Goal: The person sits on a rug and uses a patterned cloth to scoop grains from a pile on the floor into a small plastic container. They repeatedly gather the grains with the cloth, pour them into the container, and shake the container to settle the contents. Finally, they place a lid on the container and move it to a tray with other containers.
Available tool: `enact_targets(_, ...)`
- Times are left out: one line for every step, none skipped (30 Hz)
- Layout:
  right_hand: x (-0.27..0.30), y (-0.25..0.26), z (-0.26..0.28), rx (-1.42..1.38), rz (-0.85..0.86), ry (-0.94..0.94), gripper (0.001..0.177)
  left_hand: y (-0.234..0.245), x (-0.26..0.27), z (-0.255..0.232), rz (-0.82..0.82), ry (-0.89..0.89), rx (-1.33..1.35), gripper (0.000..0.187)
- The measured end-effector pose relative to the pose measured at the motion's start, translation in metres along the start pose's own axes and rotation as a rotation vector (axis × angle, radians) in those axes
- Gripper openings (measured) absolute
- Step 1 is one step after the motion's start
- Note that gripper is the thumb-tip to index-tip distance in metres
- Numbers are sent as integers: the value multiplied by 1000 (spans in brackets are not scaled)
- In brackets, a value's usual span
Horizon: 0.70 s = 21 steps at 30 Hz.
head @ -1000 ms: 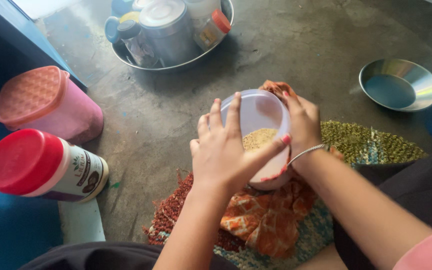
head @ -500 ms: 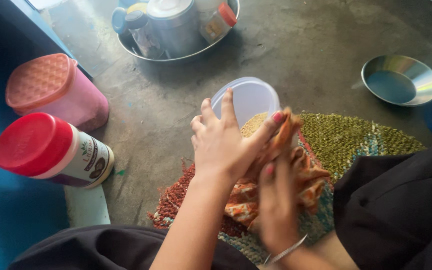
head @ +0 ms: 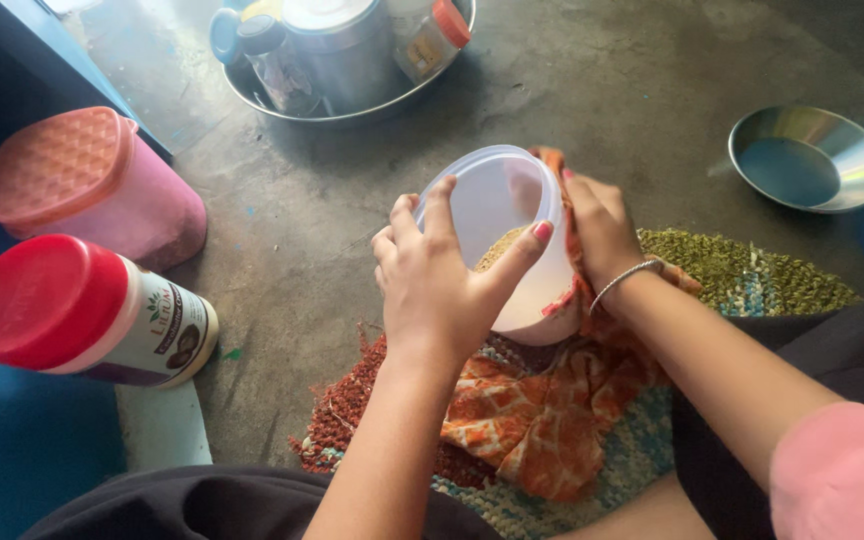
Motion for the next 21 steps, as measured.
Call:
enact_targets(-1, 9, -15, -13, -31, -46, 39, 0, -1, 0, 1, 9, 9, 103)
enact_targets(1, 19, -30, -26, -65, -92, 41, -1, -1, -1, 4, 9, 9, 103)
enact_targets(7, 29, -42, -38, -98, -138, 42, -1, -1, -2, 7, 10, 9, 103)
enact_targets(17, 40, -52, 59, -134, -178, 47, -1, 0, -3, 11, 11, 10, 103)
enact_targets(31, 49, -61, 157, -169, -218, 52, -1, 1, -3, 14, 15, 7, 103)
enact_targets(43, 56, -66, 254, -205, -259, 57, -1, 2, -4, 17, 19, 3, 103)
enact_targets(51, 60, -66, 364, -210, -182, 54, 1, 3, -4, 21, 22, -1, 103)
enact_targets(58, 62, -64, 474, -212, -103, 53, 2, 5, -5, 34, 25, -5, 104)
enact_targets(62, 64, -60, 583, -214, -24, 53, 3, 6, -6, 47, 27, -9, 105)
enact_targets(63, 68, -56, 689, -200, -2, 54, 4, 8, -8, 60, 30, -10, 106)
enact_targets(63, 71, -50, 795, -185, 19, 56, 6, 11, -9, 53, 21, -7, 107)
enact_targets(65, 74, -42, 906, -168, 40, 57, 8, 14, -10, 48, 16, -1, 108)
enact_targets(70, 84, -36, 1003, -180, -2, 60, 9, 17, -11, 43, 11, 6, 109)
enact_targets(79, 93, -25, 1096, -190, -43, 65, 9, 18, -11, 46, 34, 18, 109)
enact_targets(86, 96, -14, 1189, -200, -84, 72, 10, 18, -11, 48, 56, 29, 109)
enact_targets(96, 92, -9, 1135, -148, -214, 84, 11, 18, -10, 53, 76, 38, 109)
enact_targets(112, 84, -3, 1078, -97, -342, 98, 12, 18, -10, 58, 89, 54, 109)
enact_targets(123, 76, 7, 1017, -48, -464, 114, 13, 17, -11, 61, 100, 72, 108)
enact_targets(136, 61, 16, 1146, 66, -543, 129, 13, 17, -12, 64, 111, 89, 108)
enact_targets(154, 42, 25, 1274, 180, -628, 144, 14, 17, -14, 64, 107, 81, 108)
enact_targets(164, 23, 35, 1328, 233, -590, 136, 14, 19, -16, 63, 104, 72, 108)
Point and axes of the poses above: each hand's wrist, its own x-axis away from the middle knuckle, its own y-axis out of the back of the hand, z = x × y, the point moved 3 cm from there along -x, towards the middle knuckle, and after that the axes turned 11 degrees about -x, right-handed, at the moved point
